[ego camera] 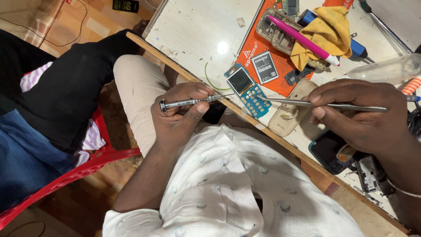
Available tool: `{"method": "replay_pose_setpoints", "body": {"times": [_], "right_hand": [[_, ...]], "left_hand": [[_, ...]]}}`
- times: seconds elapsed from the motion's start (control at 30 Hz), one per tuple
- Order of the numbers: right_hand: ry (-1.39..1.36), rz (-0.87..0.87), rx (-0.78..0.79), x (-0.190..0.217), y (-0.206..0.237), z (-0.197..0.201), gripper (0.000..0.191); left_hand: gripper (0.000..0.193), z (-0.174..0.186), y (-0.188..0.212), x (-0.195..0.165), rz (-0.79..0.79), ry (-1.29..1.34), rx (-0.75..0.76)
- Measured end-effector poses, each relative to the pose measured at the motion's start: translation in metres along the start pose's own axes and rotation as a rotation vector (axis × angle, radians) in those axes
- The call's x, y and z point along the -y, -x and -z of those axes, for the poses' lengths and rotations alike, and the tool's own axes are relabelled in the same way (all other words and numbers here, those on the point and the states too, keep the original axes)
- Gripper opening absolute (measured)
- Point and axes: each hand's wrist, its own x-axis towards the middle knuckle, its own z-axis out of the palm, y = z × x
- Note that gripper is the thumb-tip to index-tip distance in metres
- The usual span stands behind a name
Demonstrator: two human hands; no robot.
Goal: The person uses a screwdriver and tweezers to carefully manipulate small components on a disassembled mobile phone keypad. They repeatedly probe and adjust tiny parts while holding the device steady on the workbench.
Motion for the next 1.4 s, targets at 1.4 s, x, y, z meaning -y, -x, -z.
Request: {"method": "replay_pose_setpoints", "body": {"times": [1.4], "right_hand": [[-0.076, -0.214, -0.020, -0.0036, 0.0042, -0.0018, 0.022]], "left_hand": [[0.017, 0.0000, -0.0006, 0.0005, 0.002, -0.007, 0.004]]}}
